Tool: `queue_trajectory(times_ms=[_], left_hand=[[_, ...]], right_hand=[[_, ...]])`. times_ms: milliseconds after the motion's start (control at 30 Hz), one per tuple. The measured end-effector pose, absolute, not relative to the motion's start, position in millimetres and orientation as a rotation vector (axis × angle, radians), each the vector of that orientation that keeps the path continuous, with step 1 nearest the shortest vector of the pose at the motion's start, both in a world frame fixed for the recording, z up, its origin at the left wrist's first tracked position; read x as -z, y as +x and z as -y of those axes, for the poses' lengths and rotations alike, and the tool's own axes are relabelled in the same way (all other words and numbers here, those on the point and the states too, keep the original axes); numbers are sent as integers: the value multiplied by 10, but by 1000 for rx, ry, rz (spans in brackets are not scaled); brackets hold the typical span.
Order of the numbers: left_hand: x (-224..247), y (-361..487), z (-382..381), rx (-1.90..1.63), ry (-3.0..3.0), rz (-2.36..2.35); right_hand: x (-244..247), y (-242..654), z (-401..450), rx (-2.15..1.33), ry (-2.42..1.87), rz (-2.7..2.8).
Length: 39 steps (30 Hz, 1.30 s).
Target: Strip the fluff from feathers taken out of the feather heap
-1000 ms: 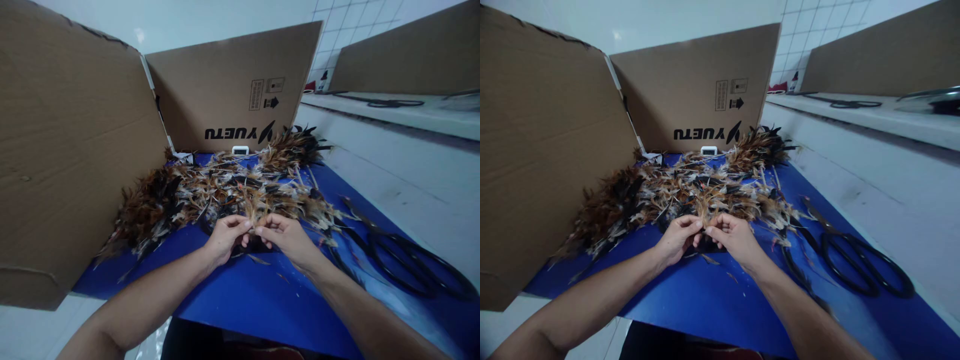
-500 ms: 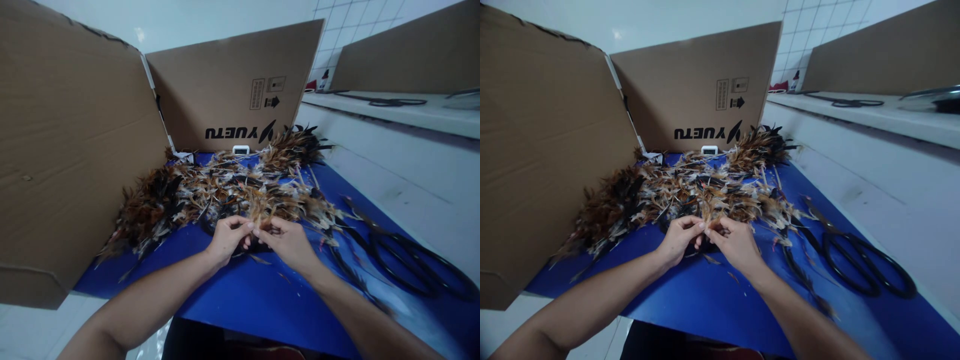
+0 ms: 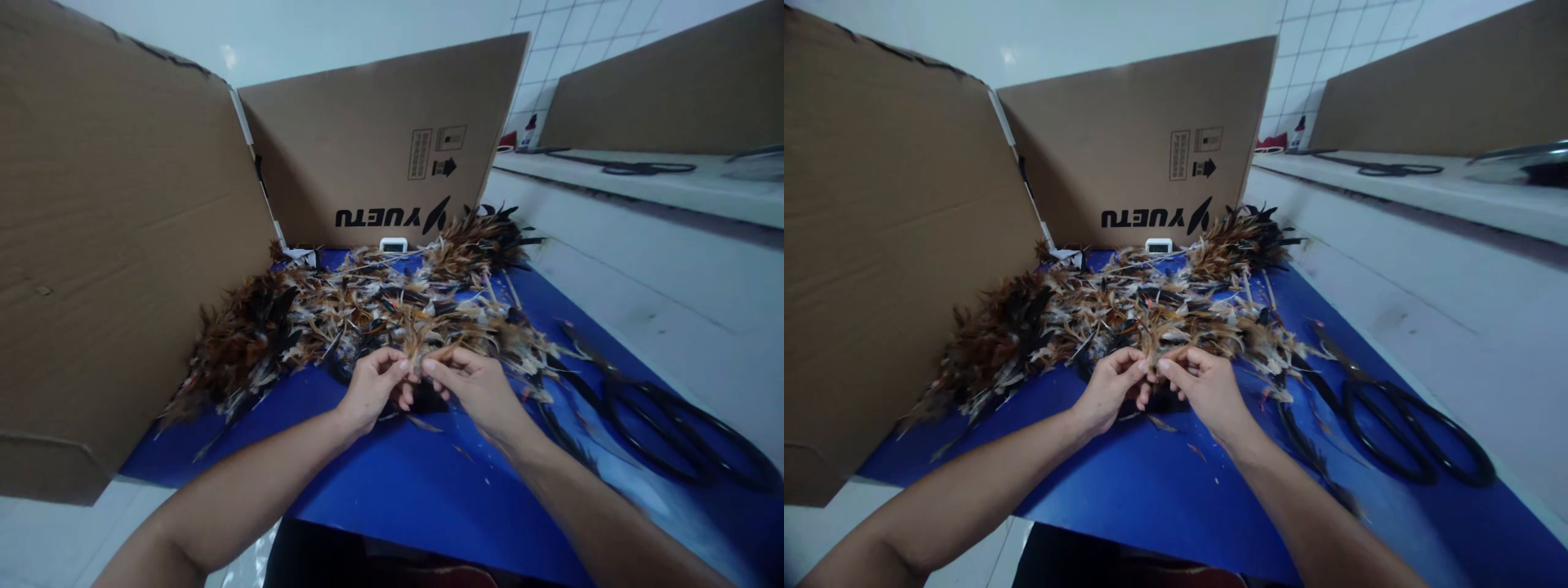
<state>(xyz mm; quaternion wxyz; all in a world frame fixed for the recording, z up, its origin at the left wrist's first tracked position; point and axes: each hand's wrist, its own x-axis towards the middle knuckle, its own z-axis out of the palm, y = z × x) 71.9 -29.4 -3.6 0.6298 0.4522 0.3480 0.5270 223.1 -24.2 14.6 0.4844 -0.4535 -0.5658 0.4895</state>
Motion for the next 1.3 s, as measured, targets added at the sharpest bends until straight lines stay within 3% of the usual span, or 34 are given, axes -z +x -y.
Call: queue_trajectory(times_ms=[1300], left_hand=[[-14, 746, 334, -1233, 992, -908]], right_hand=[[-142, 2217, 250, -1176, -1172, 1390]])
